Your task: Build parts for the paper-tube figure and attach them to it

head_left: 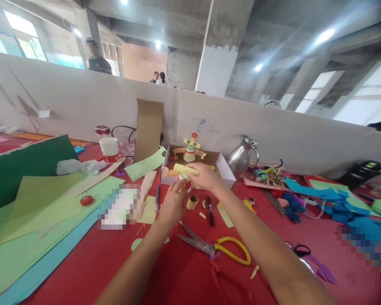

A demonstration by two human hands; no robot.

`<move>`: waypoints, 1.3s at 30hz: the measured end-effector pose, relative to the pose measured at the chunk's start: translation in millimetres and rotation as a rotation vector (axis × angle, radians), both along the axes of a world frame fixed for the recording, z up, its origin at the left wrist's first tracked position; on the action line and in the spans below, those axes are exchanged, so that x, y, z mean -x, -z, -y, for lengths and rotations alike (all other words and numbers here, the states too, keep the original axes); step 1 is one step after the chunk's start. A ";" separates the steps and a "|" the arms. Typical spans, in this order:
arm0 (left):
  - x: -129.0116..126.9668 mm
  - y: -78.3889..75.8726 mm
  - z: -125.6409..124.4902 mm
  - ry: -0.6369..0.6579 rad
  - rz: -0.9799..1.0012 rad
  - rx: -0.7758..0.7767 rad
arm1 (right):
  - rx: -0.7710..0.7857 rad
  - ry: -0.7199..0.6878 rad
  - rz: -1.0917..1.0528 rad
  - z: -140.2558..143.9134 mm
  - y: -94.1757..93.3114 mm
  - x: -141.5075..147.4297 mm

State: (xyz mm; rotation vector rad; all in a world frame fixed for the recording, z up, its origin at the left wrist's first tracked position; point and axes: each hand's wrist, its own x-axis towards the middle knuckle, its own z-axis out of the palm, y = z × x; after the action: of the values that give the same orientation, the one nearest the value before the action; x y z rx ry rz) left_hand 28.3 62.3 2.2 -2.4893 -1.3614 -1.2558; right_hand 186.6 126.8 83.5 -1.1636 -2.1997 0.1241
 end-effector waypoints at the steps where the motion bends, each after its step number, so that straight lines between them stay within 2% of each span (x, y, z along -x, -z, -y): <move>1: -1.4 0.1 0.4 -0.003 -0.003 0.002 | -0.002 0.027 -0.005 1.5 1.0 1.3; 6: -6.3 1.6 0.8 -0.017 -0.003 0.008 | -0.016 0.121 -0.020 7.3 7.8 6.9; 11: -4.9 1.1 1.3 -0.014 0.046 0.054 | -0.030 0.143 -0.027 7.4 13.1 9.8; 21: 1.8 -0.6 5.5 -0.045 0.145 0.051 | 0.001 0.108 0.013 11.0 -4.2 9.7; 27: 9.2 1.9 8.4 -0.011 0.230 0.065 | 0.008 0.105 0.003 17.3 -2.3 1.1; 34: 14.4 10.9 -2.8 -0.031 0.602 0.306 | -0.052 0.240 -0.084 45.2 4.0 -18.4; 37: 15.6 13.3 -7.6 -0.045 0.674 0.389 | -0.196 0.380 -0.149 67.0 15.1 -12.6; 39: 18.9 13.9 -10.0 -0.034 0.728 0.462 | -0.284 0.402 -0.111 81.3 26.7 -4.6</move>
State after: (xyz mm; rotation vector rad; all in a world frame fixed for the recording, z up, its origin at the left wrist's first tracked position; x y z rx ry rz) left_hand 9.4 72.3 -11.7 -2.3128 -2.0200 -2.1898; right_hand 191.1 45.4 56.7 -1.3677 -1.7774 -0.2768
